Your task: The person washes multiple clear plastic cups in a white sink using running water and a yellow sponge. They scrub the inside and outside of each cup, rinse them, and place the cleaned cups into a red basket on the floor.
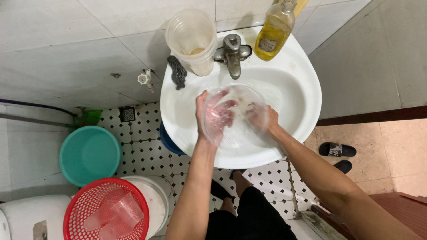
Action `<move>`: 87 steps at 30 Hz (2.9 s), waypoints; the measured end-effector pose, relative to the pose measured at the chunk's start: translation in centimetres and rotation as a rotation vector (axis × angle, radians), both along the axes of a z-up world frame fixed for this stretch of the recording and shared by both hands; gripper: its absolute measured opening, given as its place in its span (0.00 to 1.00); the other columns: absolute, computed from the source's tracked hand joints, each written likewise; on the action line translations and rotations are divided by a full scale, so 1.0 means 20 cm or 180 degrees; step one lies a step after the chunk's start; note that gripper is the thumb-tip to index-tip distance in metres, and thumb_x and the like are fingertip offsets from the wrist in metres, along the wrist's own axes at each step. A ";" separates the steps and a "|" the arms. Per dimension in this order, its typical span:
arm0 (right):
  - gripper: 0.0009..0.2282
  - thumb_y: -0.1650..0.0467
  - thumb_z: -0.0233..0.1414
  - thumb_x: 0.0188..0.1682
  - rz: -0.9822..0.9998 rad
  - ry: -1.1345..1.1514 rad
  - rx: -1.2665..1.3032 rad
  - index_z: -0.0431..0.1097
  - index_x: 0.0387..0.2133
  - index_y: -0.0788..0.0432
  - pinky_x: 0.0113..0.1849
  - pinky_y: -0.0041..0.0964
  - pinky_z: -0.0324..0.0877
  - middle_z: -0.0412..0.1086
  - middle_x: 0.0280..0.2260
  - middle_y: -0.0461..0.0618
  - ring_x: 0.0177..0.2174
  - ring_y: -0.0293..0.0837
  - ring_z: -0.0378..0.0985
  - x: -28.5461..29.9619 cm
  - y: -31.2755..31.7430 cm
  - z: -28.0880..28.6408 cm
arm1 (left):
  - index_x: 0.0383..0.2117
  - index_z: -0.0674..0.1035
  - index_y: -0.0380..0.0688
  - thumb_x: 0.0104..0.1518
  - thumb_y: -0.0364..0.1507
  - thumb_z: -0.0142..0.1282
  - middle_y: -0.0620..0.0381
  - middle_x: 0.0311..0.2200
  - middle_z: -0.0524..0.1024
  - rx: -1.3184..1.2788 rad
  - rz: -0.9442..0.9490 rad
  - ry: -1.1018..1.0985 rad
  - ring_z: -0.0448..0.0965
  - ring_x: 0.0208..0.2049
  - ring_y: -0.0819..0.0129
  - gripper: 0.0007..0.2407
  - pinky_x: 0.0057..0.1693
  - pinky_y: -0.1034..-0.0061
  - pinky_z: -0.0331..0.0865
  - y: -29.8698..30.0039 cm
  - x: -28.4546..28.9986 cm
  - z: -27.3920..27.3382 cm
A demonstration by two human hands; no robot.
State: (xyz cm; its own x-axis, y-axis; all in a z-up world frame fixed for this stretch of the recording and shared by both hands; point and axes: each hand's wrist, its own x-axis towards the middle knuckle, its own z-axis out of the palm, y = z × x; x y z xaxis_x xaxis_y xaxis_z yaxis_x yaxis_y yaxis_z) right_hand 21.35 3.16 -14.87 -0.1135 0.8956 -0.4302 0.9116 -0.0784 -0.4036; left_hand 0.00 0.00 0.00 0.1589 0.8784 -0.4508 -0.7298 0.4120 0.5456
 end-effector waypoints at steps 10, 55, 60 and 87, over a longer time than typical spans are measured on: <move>0.17 0.65 0.57 0.43 -0.0046 0.0535 -0.0304 0.74 0.46 0.55 0.40 0.43 0.75 0.79 0.40 0.49 0.37 0.49 0.82 0.14 -0.13 -0.18 | 0.59 0.70 0.23 0.68 0.52 0.35 0.50 0.48 0.77 0.1543 -0.0794 -0.0204 0.75 0.28 0.68 0.34 0.31 0.75 0.68 -0.29 0.11 0.93; 0.08 0.69 0.56 0.53 0.0614 0.1344 0.1479 0.79 0.32 0.62 0.32 0.46 0.73 0.76 0.31 0.58 0.26 0.55 0.77 -0.24 0.09 0.42 | 0.62 0.69 0.34 0.59 0.34 0.47 0.42 0.62 0.69 -0.1113 0.0909 0.1969 0.68 0.63 0.55 0.24 0.65 0.68 0.60 0.03 0.03 -1.07; 0.08 0.69 0.56 0.52 0.0735 0.1353 0.1536 0.80 0.31 0.61 0.31 0.47 0.72 0.77 0.30 0.58 0.26 0.55 0.77 -0.20 0.06 0.42 | 0.62 0.69 0.37 0.60 0.35 0.45 0.47 0.63 0.67 -0.1249 0.0755 0.1705 0.67 0.63 0.56 0.24 0.66 0.68 0.58 -0.01 0.01 -1.09; 0.22 0.58 0.32 0.60 -0.2392 0.4438 -0.1879 0.70 0.46 0.60 0.43 0.43 0.71 0.76 0.40 0.50 0.40 0.44 0.76 -0.32 0.41 -0.24 | 0.65 0.61 0.46 0.52 0.27 0.61 0.49 0.66 0.60 0.1938 0.0663 0.4774 0.57 0.71 0.49 0.32 0.72 0.49 0.53 -0.10 -0.06 -0.56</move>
